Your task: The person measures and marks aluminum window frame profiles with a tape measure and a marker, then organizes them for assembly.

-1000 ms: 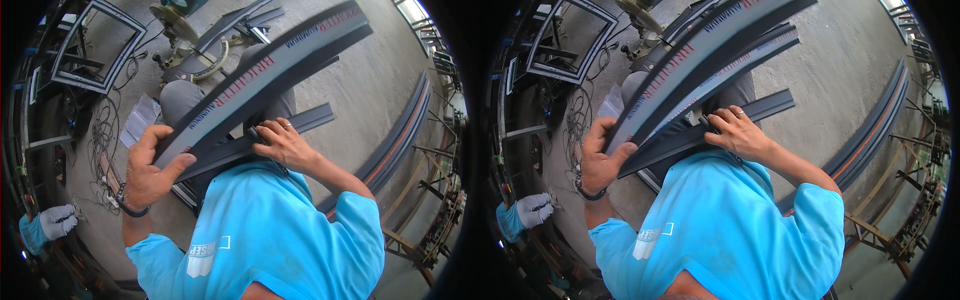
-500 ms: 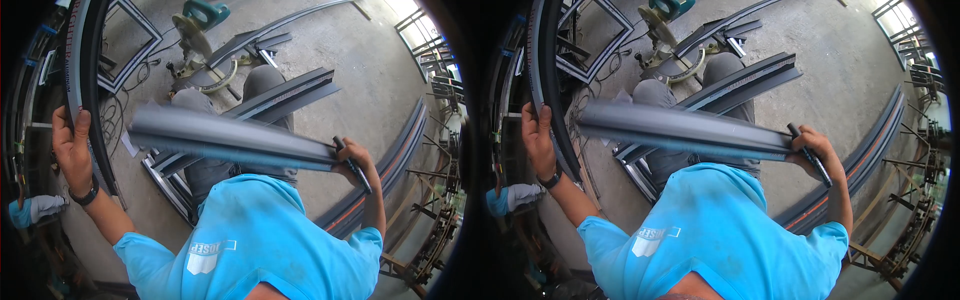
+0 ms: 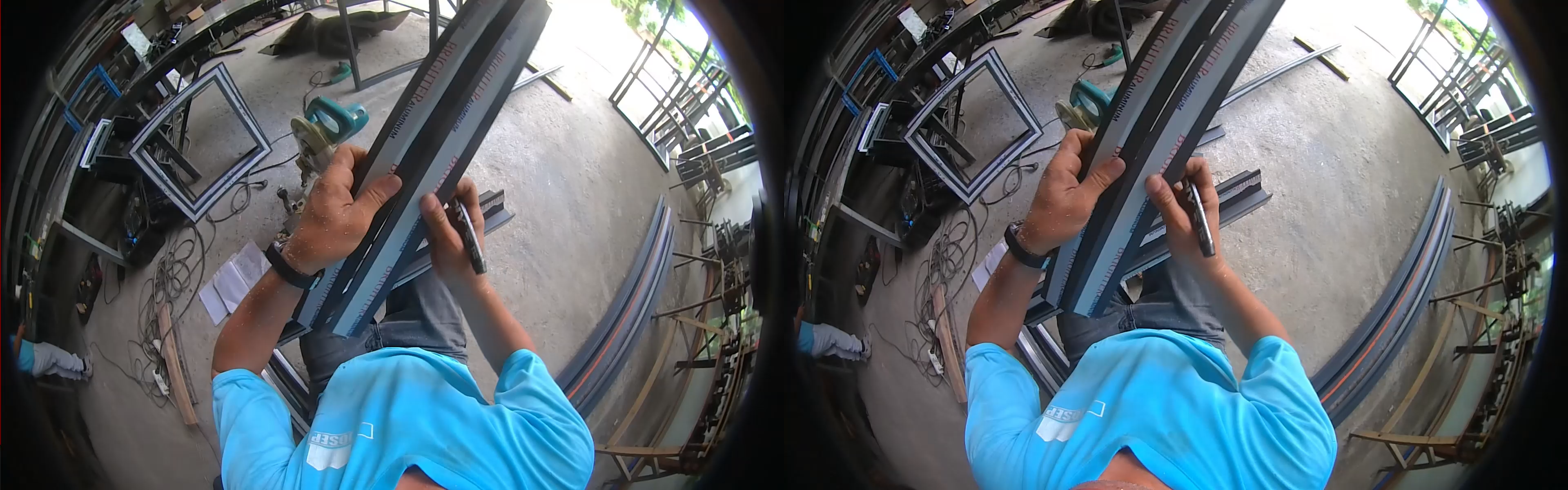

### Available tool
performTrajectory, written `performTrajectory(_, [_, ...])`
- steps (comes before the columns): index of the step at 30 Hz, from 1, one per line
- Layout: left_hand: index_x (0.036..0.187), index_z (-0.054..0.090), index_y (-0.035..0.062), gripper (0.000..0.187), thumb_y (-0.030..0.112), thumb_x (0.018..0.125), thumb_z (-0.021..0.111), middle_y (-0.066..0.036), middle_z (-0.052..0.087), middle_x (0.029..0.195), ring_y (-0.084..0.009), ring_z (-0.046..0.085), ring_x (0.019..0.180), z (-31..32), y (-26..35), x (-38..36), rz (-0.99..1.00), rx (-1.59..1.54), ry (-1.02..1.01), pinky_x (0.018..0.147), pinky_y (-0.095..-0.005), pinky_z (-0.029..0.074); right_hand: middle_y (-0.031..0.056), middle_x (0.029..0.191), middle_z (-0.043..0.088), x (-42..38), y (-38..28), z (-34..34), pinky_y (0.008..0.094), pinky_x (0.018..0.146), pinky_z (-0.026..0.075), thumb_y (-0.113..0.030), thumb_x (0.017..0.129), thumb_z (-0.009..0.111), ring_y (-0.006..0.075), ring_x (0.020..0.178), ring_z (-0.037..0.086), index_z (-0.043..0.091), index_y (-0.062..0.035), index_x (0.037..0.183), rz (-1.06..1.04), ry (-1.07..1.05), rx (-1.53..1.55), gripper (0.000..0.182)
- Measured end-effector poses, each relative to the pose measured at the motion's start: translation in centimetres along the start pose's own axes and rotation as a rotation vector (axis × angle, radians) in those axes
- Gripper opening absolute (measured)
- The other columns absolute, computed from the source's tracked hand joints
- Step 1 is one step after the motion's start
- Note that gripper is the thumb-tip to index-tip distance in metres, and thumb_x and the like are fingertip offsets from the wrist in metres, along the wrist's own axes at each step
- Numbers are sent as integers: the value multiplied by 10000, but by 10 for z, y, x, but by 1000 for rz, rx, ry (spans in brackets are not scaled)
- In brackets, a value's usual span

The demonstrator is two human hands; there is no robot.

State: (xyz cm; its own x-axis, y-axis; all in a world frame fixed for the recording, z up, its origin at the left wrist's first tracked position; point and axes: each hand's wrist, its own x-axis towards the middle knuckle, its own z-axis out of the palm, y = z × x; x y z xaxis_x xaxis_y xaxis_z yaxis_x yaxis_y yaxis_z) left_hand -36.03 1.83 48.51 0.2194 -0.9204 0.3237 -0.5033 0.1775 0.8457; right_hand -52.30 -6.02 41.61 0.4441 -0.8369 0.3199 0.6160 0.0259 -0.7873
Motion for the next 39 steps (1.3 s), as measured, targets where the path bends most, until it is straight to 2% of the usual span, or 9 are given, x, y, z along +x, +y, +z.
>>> performTrajectory(13, [1217, 493, 0, 505, 336, 951, 760, -122, 660, 1005, -160, 668, 940, 9, -3, -25, -12, 113, -244, 802, -327, 540, -14, 955, 606, -44, 35, -13, 215, 767, 445, -236, 993, 729, 44, 853, 554, 516, -108, 1142, 22, 72, -129, 290])
performTrajectory(17, [1208, 484, -16, 515, 246, 901, 804, -194, 663, 974, -285, 706, 931, 22, -5, -62, -40, 85, -383, 809, -379, 535, 102, 1211, 566, -75, 27, -60, 355, 925, 525, -225, 911, 801, 178, 1013, 619, 384, -93, 1421, -60, 231, -20, 673])
performTrajectory(19, [1213, 479, -17, 509, 233, 904, 796, -227, 652, 970, -343, 712, 929, 33, -5, -91, -122, 129, -506, 787, -406, 539, 189, 1312, 625, -86, -4, -80, 407, 932, 621, -446, 976, 674, 261, 1132, 669, 505, 13, 1370, 151, 203, 11, 627])
performTrajectory(23, [1171, 573, 10, 440, 303, 917, 780, -185, 653, 972, -326, 670, 874, 42, -27, -102, -98, 35, -689, 757, -401, 535, 196, 1210, 668, -127, 11, -110, 409, 922, 623, -408, 955, 725, 253, 1034, 705, 565, 2, 1272, 263, 427, -6, 542])
performTrajectory(27, [1411, 490, 63, 828, 483, 797, 852, -192, 616, 1199, -390, 571, 1167, 30, -66, -96, 229, 780, -173, 1019, -504, 467, 154, 1130, 667, -146, 36, -130, 408, 959, 579, -391, 925, 780, 230, 1044, 677, 531, -16, 1289, 301, 640, 5, 579])
performTrajectory(29, [1503, 380, 69, 975, 455, 760, 881, -208, 639, 1220, -409, 607, 1173, 26, -89, -100, 32, 784, -291, 1028, -491, 485, 123, 1125, 623, -146, 48, -130, 419, 987, 555, -367, 910, 805, 241, 1078, 649, 485, -46, 1345, 280, 693, -23, 629])
performTrajectory(30, [1442, 462, 41, 889, 393, 747, 889, -219, 685, 1190, -386, 672, 1119, 24, -89, -90, -336, 676, -515, 997, -467, 516, 114, 1156, 576, -144, 53, -127, 441, 1029, 524, -350, 904, 816, 252, 1133, 608, 438, -71, 1393, 286, 684, -36, 679])
performTrajectory(34, [1299, 605, 0, 697, 340, 755, 878, -215, 732, 1102, -285, 723, 1043, -4, -113, -58, -429, 254, -629, 946, -392, 541, 159, 1245, 539, -126, 63, -110, 470, 1107, 435, -370, 893, 829, 265, 1245, 531, 426, -45, 1405, 303, 691, -80, 727])
performTrajectory(39, [1359, 559, -22, 708, 395, 849, 820, -179, 699, 1165, -246, 662, 1096, -8, -123, -41, -461, -59, -703, 957, -361, 523, 248, 1349, 474, -99, 73, -101, 547, 1172, 331, -367, 897, 830, 354, 1368, 425, 295, 19, 1424, 308, 659, -27, 844])
